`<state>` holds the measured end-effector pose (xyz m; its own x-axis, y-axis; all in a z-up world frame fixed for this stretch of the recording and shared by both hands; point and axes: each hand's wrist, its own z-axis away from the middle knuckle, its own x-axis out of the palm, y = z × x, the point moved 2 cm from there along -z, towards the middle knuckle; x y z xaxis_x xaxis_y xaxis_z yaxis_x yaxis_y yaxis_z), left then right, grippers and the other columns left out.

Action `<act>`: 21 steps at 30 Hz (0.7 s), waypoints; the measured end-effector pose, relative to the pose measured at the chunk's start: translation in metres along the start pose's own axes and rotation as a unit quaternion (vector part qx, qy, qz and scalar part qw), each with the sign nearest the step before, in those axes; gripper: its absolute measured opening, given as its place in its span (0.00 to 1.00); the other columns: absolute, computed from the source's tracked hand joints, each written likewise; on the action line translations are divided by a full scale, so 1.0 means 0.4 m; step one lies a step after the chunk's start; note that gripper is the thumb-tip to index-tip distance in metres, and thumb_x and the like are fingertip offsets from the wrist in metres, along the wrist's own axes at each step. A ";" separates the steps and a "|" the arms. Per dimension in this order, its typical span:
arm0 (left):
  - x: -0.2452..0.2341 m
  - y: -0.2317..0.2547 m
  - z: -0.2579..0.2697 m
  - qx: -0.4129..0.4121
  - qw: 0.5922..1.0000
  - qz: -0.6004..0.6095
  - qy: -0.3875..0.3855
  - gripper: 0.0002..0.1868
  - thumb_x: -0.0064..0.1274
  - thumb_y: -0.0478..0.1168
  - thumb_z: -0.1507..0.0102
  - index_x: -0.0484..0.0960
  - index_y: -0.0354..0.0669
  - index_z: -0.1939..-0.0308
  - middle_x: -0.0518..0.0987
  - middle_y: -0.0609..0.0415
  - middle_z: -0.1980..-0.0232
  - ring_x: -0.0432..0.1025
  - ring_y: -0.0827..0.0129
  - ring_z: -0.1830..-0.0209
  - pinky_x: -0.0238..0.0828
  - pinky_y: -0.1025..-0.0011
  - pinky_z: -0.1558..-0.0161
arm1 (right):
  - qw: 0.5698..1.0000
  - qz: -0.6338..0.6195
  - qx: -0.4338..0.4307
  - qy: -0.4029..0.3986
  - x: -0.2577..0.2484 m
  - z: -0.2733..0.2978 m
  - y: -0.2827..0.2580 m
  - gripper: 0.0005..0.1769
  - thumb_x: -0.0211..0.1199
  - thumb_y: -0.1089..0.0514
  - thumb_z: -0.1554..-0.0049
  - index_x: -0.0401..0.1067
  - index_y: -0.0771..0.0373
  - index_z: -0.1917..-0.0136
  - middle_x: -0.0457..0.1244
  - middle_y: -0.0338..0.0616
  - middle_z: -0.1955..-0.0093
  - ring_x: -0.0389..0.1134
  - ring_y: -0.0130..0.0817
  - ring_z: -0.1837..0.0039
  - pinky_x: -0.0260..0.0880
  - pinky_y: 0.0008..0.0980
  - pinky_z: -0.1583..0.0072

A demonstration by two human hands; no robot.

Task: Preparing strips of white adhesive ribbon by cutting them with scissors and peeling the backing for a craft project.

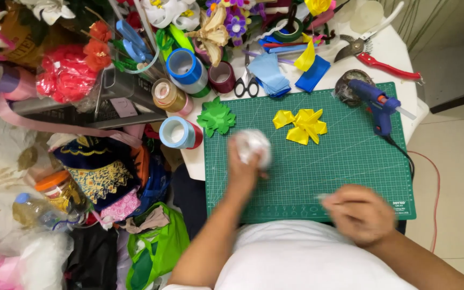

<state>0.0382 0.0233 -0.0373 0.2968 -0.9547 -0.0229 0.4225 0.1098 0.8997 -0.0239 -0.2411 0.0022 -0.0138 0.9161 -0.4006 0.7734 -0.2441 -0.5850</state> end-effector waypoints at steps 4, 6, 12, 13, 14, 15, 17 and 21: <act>-0.043 0.033 0.033 0.026 0.994 0.004 -0.102 0.32 0.53 0.35 0.43 0.58 0.56 0.37 0.67 0.45 0.37 0.76 0.51 0.52 0.82 0.69 0.78 | 0.978 0.090 0.146 0.118 -0.020 -0.142 -0.046 0.14 0.70 0.66 0.46 0.67 0.64 0.68 0.67 0.58 0.55 0.70 0.40 0.56 0.71 0.36 0.53; -0.029 0.007 0.054 0.023 0.974 0.105 -0.201 0.40 0.55 0.33 0.43 0.56 0.55 0.29 0.69 0.46 0.42 0.73 0.60 0.55 0.82 0.67 0.74 | 0.938 -0.146 0.300 0.099 0.006 -0.140 -0.003 0.17 0.69 0.72 0.48 0.68 0.68 0.47 0.67 0.59 0.43 0.71 0.34 0.54 0.78 0.27 0.48; 0.012 0.071 0.104 0.067 0.945 0.186 -0.260 0.51 0.70 0.34 0.50 0.57 0.44 0.28 0.74 0.35 0.49 0.77 0.55 0.63 0.84 0.63 0.76 | 0.928 -0.209 0.298 0.079 0.052 -0.152 -0.002 0.19 0.52 0.55 0.35 0.76 0.73 0.46 0.67 0.63 0.40 0.74 0.44 0.48 0.77 0.38 0.52; 0.008 0.069 0.095 0.070 0.945 0.186 -0.260 0.51 0.70 0.34 0.50 0.57 0.44 0.28 0.74 0.35 0.49 0.77 0.55 0.63 0.84 0.63 0.76 | 0.929 -0.209 0.296 0.079 0.049 -0.155 0.001 0.19 0.52 0.55 0.35 0.76 0.73 0.46 0.67 0.63 0.40 0.74 0.44 0.48 0.77 0.38 0.52; 0.005 0.070 0.087 0.118 0.943 0.167 -0.261 0.53 0.73 0.36 0.53 0.58 0.42 0.28 0.73 0.37 0.45 0.74 0.56 0.54 0.82 0.60 0.62 | 0.928 -0.206 0.299 0.080 0.044 -0.159 0.006 0.16 0.54 0.58 0.36 0.78 0.73 0.48 0.68 0.62 0.42 0.72 0.41 0.49 0.76 0.37 0.51; 0.002 0.067 0.083 0.164 0.939 0.147 -0.264 0.56 0.76 0.39 0.55 0.59 0.39 0.28 0.73 0.39 0.41 0.70 0.58 0.45 0.81 0.57 0.48 | 0.927 -0.201 0.305 0.084 0.040 -0.156 0.006 0.14 0.56 0.61 0.36 0.79 0.73 0.49 0.69 0.61 0.44 0.71 0.38 0.51 0.75 0.36 0.50; 0.002 0.082 0.101 0.196 0.937 0.110 -0.266 0.58 0.76 0.40 0.56 0.58 0.39 0.27 0.72 0.40 0.40 0.69 0.58 0.43 0.76 0.55 0.42 | 0.918 -0.210 0.319 0.107 0.032 -0.128 0.023 0.10 0.60 0.65 0.40 0.79 0.73 0.51 0.69 0.61 0.46 0.72 0.37 0.52 0.76 0.35 0.50; -0.014 0.135 0.109 0.304 0.926 -0.035 -0.219 0.64 0.78 0.43 0.58 0.56 0.38 0.24 0.74 0.39 0.39 0.70 0.53 0.39 0.71 0.48 0.37 | 0.888 -0.248 0.342 0.180 0.033 -0.065 0.066 0.07 0.68 0.76 0.51 0.76 0.74 0.57 0.68 0.61 0.50 0.76 0.41 0.53 0.80 0.36 0.51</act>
<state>0.0219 0.0226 0.0303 -0.1449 -0.9890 -0.0307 -0.1734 -0.0052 0.9848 0.0129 -0.2271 0.0000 0.0523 0.9772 0.2058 0.1605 0.1952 -0.9675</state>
